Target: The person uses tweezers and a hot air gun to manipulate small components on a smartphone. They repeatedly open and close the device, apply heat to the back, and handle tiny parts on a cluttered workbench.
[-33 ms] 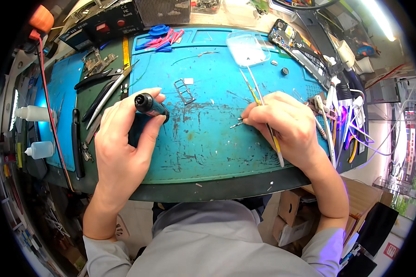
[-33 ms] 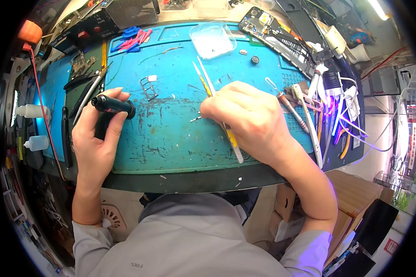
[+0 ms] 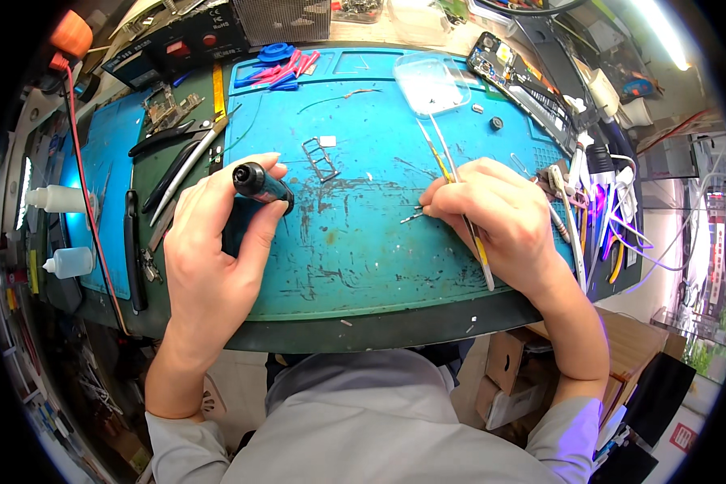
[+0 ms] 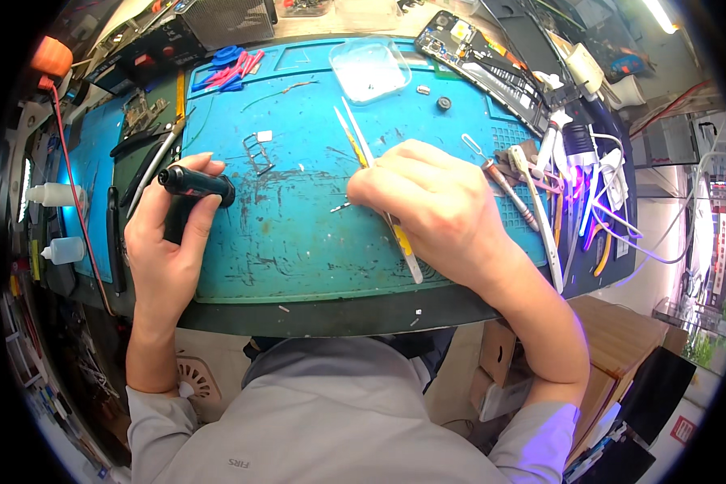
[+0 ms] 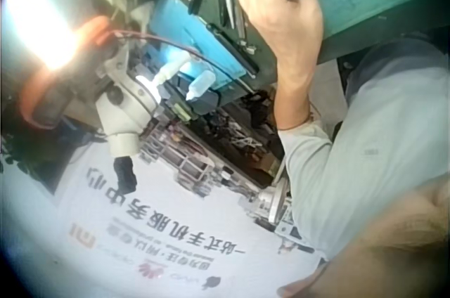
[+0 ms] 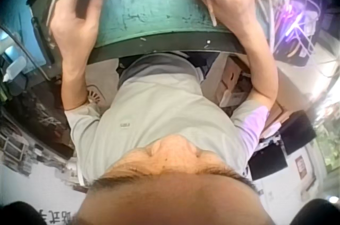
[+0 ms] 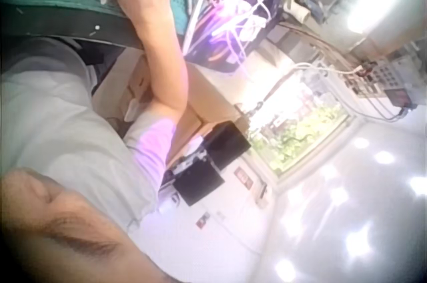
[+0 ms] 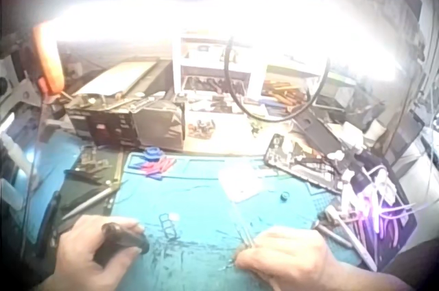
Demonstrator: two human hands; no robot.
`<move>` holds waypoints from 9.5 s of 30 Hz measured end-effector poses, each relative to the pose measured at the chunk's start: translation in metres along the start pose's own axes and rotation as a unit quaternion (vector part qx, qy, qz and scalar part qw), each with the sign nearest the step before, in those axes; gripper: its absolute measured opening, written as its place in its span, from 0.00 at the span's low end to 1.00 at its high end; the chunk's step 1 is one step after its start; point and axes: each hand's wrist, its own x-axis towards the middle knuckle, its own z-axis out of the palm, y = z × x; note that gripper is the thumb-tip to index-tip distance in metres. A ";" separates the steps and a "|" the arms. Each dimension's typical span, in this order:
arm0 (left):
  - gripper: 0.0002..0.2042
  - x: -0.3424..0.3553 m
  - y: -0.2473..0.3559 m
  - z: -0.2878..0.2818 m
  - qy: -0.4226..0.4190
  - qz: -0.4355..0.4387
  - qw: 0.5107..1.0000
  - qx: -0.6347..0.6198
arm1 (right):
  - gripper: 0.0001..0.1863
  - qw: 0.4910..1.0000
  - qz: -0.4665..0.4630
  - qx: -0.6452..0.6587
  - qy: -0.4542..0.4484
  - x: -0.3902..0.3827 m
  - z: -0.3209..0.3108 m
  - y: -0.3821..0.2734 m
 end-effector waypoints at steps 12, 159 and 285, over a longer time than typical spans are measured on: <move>0.19 0.002 -0.001 0.000 -0.010 0.020 0.998 -0.056 | 0.11 0.992 0.057 0.062 0.095 -0.004 -0.019 -0.008; 0.15 -0.038 0.036 0.031 -0.039 -0.188 0.782 -0.593 | 0.21 0.899 0.113 0.239 0.350 -0.066 0.034 -0.095; 0.21 -0.022 0.050 0.036 -0.176 0.204 0.930 0.249 | 0.22 0.983 0.169 -0.060 0.040 -0.046 0.010 -0.083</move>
